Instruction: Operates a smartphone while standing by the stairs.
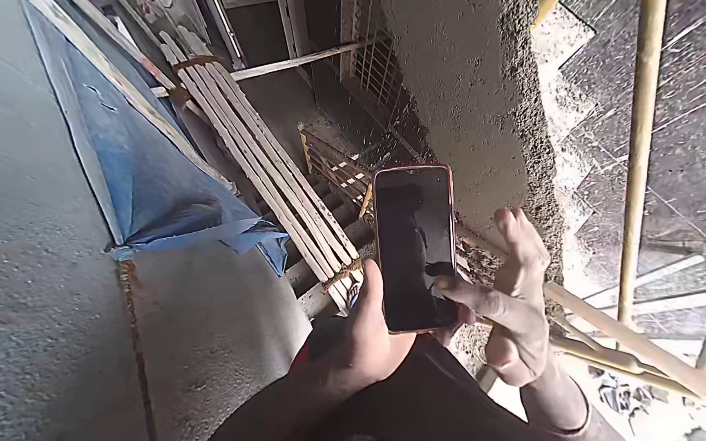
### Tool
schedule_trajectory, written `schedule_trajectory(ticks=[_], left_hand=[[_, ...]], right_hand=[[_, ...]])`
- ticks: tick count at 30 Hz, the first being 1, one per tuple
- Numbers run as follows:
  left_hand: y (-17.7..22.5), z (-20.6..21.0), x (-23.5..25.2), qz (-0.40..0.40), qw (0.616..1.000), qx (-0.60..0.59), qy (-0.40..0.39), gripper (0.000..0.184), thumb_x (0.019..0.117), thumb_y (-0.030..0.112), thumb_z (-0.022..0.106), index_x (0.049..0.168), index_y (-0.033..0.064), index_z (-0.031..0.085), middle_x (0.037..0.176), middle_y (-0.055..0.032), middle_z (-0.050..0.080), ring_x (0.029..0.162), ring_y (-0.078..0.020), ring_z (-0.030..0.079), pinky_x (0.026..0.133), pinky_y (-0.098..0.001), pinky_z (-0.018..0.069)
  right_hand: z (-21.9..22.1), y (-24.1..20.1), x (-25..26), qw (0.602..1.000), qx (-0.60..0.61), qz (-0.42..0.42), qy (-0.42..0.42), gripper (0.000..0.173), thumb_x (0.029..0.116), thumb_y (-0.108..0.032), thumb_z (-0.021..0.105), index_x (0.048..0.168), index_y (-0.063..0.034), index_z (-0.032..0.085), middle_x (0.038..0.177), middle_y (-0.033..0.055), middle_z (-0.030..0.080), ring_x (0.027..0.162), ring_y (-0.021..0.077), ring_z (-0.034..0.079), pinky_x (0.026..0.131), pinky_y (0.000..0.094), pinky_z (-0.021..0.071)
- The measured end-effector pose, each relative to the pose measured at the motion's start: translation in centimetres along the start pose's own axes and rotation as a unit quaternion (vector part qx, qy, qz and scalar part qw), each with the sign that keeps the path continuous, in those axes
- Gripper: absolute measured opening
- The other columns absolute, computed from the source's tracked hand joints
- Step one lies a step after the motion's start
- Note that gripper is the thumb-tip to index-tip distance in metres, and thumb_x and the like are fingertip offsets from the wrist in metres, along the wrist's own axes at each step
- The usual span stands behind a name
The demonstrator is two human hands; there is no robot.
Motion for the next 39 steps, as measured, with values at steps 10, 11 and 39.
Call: schedule_trajectory(ticks=[10,11,39], left_hand=[[0.9,0.5,-0.1,0.023,0.999,0.008,-0.026,0.058,0.1020,0.060,0.044,0.135,0.0141,0.059,0.125,-0.0113,0.067,0.110,-0.0229,0.068,0.087,-0.0422,0.0587],[1.0,0.6,-0.1,0.024,0.999,0.005,-0.032,0.058,0.1022,0.059,0.045,0.136,0.0146,0.058,0.126,-0.0112,0.066,0.111,-0.0228,0.067,0.089,-0.0421,0.0584],[1.3,1.3,-0.9,0.015,0.997,-0.024,-0.067,0.057,0.1036,0.056,0.044,0.140,0.0137,0.055,0.132,-0.0131,0.064,0.117,-0.0252,0.066,0.092,-0.0435,0.0578]], right_hand=[[-0.3,-0.3,1.3,0.999,-0.034,0.003,-0.003,0.059,0.0995,-0.073,0.029,0.126,-0.0392,0.070,0.169,0.0056,0.024,0.158,0.0344,0.005,0.126,0.0575,0.0076],[-0.4,-0.4,1.4,0.999,-0.033,0.004,0.001,0.059,0.0994,-0.073,0.030,0.126,-0.0391,0.070,0.169,0.0053,0.025,0.158,0.0347,0.004,0.126,0.0576,0.0077],[-0.5,-2.0,1.0,1.000,-0.017,0.011,0.009,0.057,0.1001,-0.070,0.036,0.123,-0.0337,0.073,0.166,0.0086,0.031,0.157,0.0367,0.010,0.125,0.0603,0.0114]])
Point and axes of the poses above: each hand's wrist, its own x-axis towards the middle knuckle, its own z-axis out of the palm, y = z × x, the point moved 6 cm from there along x, towards the middle knuckle
